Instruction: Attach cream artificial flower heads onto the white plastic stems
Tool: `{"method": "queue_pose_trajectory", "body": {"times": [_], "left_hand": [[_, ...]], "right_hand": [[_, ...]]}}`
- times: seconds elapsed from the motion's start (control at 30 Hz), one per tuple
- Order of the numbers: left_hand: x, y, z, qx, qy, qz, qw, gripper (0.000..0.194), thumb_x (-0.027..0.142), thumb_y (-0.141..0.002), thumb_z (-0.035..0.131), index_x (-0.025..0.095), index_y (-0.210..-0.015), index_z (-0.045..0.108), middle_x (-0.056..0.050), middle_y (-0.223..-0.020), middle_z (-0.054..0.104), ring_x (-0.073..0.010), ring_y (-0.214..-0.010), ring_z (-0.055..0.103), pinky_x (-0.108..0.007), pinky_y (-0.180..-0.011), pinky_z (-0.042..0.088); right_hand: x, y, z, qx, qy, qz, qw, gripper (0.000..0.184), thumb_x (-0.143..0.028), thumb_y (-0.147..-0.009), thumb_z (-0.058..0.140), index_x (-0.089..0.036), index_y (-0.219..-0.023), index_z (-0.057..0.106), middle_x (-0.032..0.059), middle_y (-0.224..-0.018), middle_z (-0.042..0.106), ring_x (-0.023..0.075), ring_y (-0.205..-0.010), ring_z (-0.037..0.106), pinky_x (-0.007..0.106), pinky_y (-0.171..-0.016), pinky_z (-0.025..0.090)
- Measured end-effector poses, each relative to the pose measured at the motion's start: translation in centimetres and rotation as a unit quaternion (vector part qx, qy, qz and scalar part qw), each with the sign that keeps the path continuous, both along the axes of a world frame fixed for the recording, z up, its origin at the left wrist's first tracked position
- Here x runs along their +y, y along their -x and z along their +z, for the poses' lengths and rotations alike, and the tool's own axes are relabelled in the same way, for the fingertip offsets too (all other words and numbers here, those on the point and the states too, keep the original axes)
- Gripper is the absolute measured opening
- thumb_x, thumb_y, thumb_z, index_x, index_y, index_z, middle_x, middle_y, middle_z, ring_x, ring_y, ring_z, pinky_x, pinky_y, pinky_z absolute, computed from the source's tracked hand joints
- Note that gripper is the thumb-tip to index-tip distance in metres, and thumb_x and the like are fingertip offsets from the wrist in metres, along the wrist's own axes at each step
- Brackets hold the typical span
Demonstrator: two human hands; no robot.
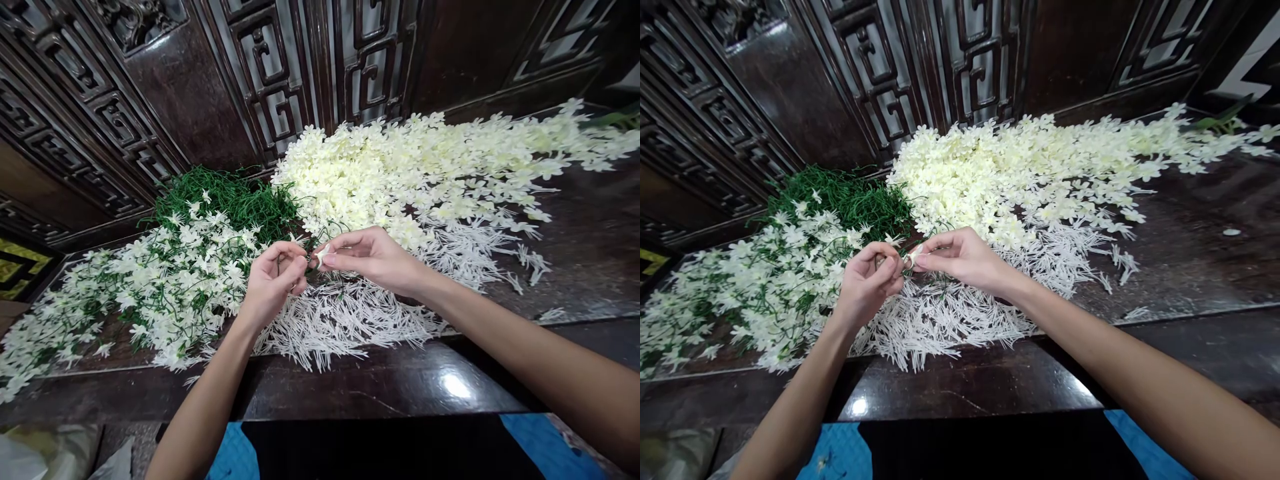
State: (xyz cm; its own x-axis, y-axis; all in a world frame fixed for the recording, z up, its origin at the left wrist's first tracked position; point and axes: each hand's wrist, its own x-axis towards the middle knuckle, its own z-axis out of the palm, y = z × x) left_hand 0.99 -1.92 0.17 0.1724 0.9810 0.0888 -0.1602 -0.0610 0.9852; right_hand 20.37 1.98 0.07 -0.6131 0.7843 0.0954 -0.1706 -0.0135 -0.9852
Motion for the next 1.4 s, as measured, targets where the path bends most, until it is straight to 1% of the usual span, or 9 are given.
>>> {"method": "queue_pose_trajectory", "body": {"times": [0.13, 0.3, 0.37, 0.47, 0.57, 0.77, 0.87, 1.1, 1.4], "left_hand": [[0.2, 0.1, -0.3, 0.077, -0.024, 0.04, 0.996, 0.017, 0.022, -0.069, 0.079, 0.02, -0.08, 0.066, -0.001, -0.078, 0.06, -0.009, -0.06, 0.055, -0.023, -0.05, 0.051], [0.2, 0.3, -0.3, 0.117, -0.032, 0.005, 0.993, 0.021, 0.016, -0.067, 0.08, 0.021, -0.083, 0.068, -0.003, -0.083, 0.069, -0.0144, -0.074, 0.066, -0.032, -0.069, 0.061], [0.1, 0.3, -0.1, 0.114, -0.012, -0.011, 0.993, 0.024, 0.015, -0.066, 0.081, 0.02, -0.085, 0.068, -0.003, -0.081, 0.069, -0.0153, -0.074, 0.068, -0.033, -0.068, 0.062], [0.0, 0.0, 0.0, 0.086, 0.028, -0.036, 0.995, 0.022, 0.016, -0.069, 0.078, 0.018, -0.088, 0.067, -0.004, -0.083, 0.068, -0.0163, -0.073, 0.069, -0.032, -0.061, 0.063], [0.0, -0.2, 0.0, 0.07, 0.042, -0.03, 0.996, 0.021, 0.016, -0.069, 0.078, 0.018, -0.087, 0.068, -0.005, -0.087, 0.067, -0.0171, -0.075, 0.069, -0.033, -0.065, 0.065], [0.0, -0.3, 0.2, 0.104, -0.03, 0.055, 0.993, 0.009, 0.022, -0.078, 0.071, 0.017, -0.086, 0.07, -0.005, -0.078, 0.069, -0.0138, -0.068, 0.068, -0.029, -0.066, 0.063], [-0.1, -0.5, 0.3, 0.12, -0.052, 0.062, 0.99, 0.01, 0.021, -0.076, 0.072, 0.019, -0.086, 0.071, -0.004, -0.078, 0.07, -0.0132, -0.067, 0.067, -0.029, -0.065, 0.062], [-0.3, -0.6, 0.3, 0.137, -0.076, 0.072, 0.985, 0.004, 0.019, -0.077, 0.07, 0.018, -0.081, 0.071, -0.003, -0.074, 0.07, -0.0117, -0.064, 0.065, -0.027, -0.063, 0.059], [-0.3, -0.8, 0.3, 0.148, -0.081, 0.081, 0.982, 0.004, 0.02, -0.08, 0.066, 0.017, -0.082, 0.069, -0.004, -0.075, 0.07, -0.0132, -0.066, 0.066, -0.028, -0.064, 0.06]], "right_hand": [[0.2, 0.0, -0.2, 0.023, 0.008, -0.021, 0.999, 0.015, -0.029, -0.074, 0.078, -0.02, -0.085, 0.075, 0.0035, -0.085, 0.074, 0.0174, -0.082, 0.069, 0.039, -0.087, 0.053], [0.1, -0.1, 0.1, 0.008, -0.005, -0.032, 0.999, 0.013, -0.027, -0.074, 0.078, -0.021, -0.084, 0.075, 0.0027, -0.085, 0.074, 0.0174, -0.083, 0.07, 0.039, -0.086, 0.054], [0.1, -0.1, 0.2, 0.004, -0.013, -0.039, 0.999, 0.013, -0.029, -0.074, 0.078, -0.021, -0.084, 0.075, 0.0026, -0.086, 0.074, 0.0175, -0.083, 0.07, 0.039, -0.087, 0.054], [0.1, -0.1, 0.2, 0.007, -0.02, -0.055, 0.998, 0.016, -0.031, -0.074, 0.078, -0.02, -0.084, 0.074, 0.0032, -0.087, 0.074, 0.0181, -0.081, 0.07, 0.039, -0.084, 0.055], [0.3, -0.3, 0.3, 0.0, -0.028, -0.07, 0.997, 0.017, -0.032, -0.073, 0.078, -0.02, -0.083, 0.074, 0.0037, -0.084, 0.074, 0.0182, -0.077, 0.071, 0.039, -0.079, 0.057], [0.3, -0.6, 0.6, -0.042, -0.076, -0.062, 0.994, 0.013, -0.03, -0.075, 0.076, -0.02, -0.082, 0.075, 0.0044, -0.082, 0.073, 0.0172, -0.07, 0.069, 0.039, -0.07, 0.057], [0.0, -0.4, 0.7, -0.076, -0.09, -0.037, 0.992, 0.012, -0.031, -0.077, 0.074, -0.021, -0.084, 0.075, 0.0032, -0.078, 0.073, 0.0166, -0.069, 0.068, 0.037, -0.066, 0.057], [-0.2, -0.3, 0.8, -0.09, -0.065, -0.042, 0.993, 0.027, -0.031, -0.072, 0.078, -0.019, -0.096, 0.072, 0.0052, -0.09, 0.073, 0.0185, -0.08, 0.068, 0.042, -0.077, 0.058], [-0.7, 0.0, 0.7, -0.098, -0.1, -0.063, 0.988, 0.015, -0.033, -0.078, 0.071, -0.019, -0.085, 0.071, 0.0043, -0.082, 0.071, 0.0182, -0.074, 0.067, 0.042, -0.075, 0.057]]}}
